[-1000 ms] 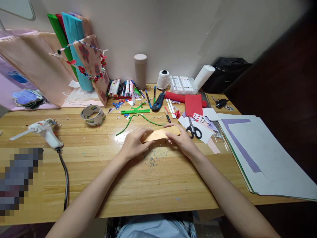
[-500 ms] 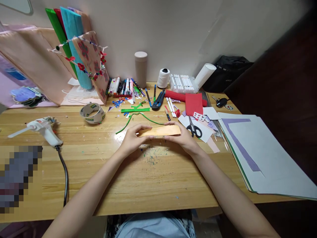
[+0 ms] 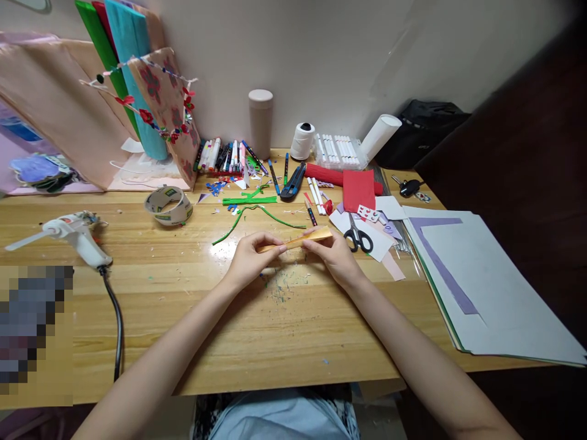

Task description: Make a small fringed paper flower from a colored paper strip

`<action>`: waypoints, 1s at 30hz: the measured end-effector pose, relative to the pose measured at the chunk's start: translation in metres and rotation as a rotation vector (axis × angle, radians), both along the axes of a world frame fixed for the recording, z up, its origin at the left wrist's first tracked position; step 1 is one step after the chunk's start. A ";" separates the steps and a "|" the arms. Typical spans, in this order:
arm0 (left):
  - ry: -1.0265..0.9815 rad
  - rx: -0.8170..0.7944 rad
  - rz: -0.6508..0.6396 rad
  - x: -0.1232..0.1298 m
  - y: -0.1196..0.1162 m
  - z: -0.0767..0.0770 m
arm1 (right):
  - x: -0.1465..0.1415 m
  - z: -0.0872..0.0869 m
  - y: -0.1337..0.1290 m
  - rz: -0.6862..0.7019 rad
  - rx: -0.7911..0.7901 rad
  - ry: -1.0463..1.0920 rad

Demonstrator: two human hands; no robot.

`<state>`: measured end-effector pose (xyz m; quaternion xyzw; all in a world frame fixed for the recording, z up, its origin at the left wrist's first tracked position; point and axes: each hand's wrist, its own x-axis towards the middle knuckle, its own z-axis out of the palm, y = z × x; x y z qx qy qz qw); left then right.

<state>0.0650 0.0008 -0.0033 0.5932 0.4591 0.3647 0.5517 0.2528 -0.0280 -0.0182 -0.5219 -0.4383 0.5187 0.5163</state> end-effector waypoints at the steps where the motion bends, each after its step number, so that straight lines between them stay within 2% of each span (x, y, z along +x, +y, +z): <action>1: 0.006 -0.004 0.002 0.000 0.000 -0.001 | 0.000 -0.002 0.000 -0.004 -0.014 0.028; 7: 0.001 -0.097 -0.044 -0.001 0.000 -0.006 | -0.001 -0.007 0.002 -0.047 -0.049 0.068; 12: 0.016 -0.161 -0.113 -0.002 -0.001 -0.001 | -0.004 -0.004 0.001 -0.054 -0.060 0.072; 22: 0.077 -0.153 -0.134 0.000 -0.003 0.002 | -0.004 -0.005 0.002 -0.028 -0.105 0.141; 26: 0.050 -0.206 -0.210 -0.001 -0.005 0.003 | -0.007 -0.001 0.001 -0.027 -0.098 0.102; 30: -0.004 -0.233 -0.345 0.000 -0.007 0.005 | -0.007 0.001 -0.001 0.016 -0.067 0.065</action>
